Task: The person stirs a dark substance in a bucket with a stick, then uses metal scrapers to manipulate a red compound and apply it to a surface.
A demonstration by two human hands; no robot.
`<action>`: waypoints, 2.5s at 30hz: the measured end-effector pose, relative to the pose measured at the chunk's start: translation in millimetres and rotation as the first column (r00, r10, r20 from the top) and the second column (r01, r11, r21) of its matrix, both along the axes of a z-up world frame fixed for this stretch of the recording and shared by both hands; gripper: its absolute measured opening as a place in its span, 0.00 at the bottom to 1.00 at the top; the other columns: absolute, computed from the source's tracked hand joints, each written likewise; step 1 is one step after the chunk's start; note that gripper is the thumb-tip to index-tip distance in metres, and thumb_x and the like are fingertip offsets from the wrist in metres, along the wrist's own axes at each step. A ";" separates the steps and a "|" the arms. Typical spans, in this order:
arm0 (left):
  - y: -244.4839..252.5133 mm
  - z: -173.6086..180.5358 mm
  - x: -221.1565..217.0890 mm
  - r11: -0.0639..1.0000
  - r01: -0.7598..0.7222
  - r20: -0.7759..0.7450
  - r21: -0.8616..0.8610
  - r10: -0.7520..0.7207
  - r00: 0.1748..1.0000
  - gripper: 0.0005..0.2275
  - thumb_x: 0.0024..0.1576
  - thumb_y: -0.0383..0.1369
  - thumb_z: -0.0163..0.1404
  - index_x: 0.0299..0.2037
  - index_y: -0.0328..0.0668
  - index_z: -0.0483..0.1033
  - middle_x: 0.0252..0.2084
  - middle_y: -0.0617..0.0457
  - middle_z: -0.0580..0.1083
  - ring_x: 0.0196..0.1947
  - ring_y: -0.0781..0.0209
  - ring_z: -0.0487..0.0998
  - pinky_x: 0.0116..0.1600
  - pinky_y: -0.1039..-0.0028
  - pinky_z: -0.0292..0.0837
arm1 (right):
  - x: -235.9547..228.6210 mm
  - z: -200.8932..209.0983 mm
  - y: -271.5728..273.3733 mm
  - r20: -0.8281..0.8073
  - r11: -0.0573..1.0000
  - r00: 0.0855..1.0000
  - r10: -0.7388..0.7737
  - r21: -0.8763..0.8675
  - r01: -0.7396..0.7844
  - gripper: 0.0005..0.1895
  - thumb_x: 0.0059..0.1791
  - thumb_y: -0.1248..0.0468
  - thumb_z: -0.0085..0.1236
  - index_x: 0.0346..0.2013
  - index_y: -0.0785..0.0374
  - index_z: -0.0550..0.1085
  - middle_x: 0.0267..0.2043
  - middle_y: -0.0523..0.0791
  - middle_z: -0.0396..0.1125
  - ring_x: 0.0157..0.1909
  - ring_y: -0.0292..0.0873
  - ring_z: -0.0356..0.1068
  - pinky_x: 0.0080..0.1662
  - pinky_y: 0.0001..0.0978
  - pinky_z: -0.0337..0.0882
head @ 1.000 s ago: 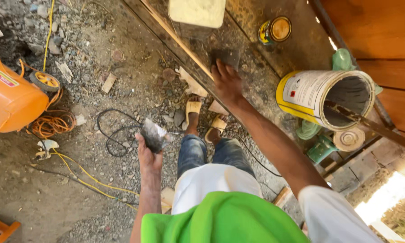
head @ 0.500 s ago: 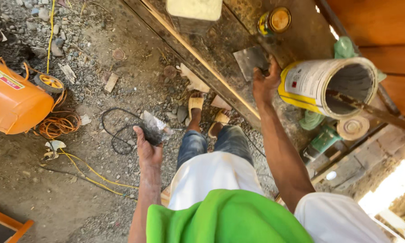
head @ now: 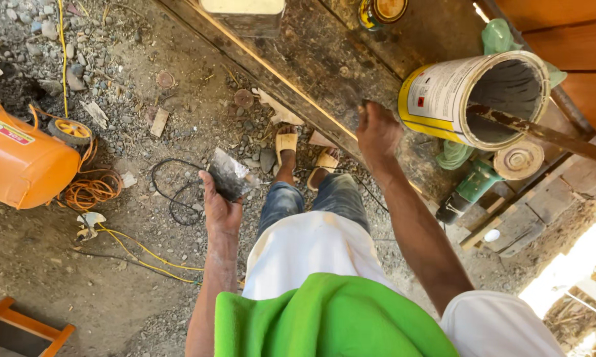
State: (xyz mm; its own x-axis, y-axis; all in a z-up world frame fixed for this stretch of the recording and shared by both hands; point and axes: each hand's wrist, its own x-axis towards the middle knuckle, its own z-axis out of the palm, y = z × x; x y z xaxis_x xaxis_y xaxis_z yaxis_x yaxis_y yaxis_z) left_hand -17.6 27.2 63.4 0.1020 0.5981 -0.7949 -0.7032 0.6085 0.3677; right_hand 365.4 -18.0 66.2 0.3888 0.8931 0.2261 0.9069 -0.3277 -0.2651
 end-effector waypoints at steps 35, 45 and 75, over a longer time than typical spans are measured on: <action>42.3 30.5 65.9 0.909 0.388 0.112 0.154 -0.406 0.907 0.21 0.66 0.51 0.47 0.57 0.44 0.76 0.55 0.56 0.78 0.54 0.59 0.78 0.62 0.62 0.73 | -89.6 30.5 -163.3 -0.143 0.757 -0.744 0.653 0.095 0.646 0.11 0.62 0.54 0.44 0.43 0.56 0.69 0.28 0.42 0.69 0.29 0.39 0.69 0.36 0.33 0.65; 0.0 60.1 85.4 0.883 0.446 0.062 0.143 -0.458 0.887 0.22 0.65 0.51 0.45 0.59 0.42 0.73 0.55 0.54 0.77 0.54 0.57 0.79 0.61 0.61 0.76 | -70.6 54.4 -180.2 -0.435 0.642 -0.524 0.733 0.188 0.743 0.18 0.48 0.56 0.66 0.47 0.56 0.72 0.34 0.42 0.71 0.33 0.38 0.68 0.38 0.36 0.67; -5.6 53.4 175.7 0.664 0.723 0.161 0.189 -0.748 0.644 0.21 0.62 0.49 0.53 0.60 0.47 0.75 0.55 0.56 0.78 0.53 0.59 0.78 0.60 0.62 0.74 | -100.8 -130.1 -275.5 -0.515 0.416 0.318 -0.796 -0.083 0.906 0.24 0.50 0.56 0.65 0.54 0.70 0.73 0.47 0.58 0.73 0.47 0.61 0.74 0.48 0.52 0.73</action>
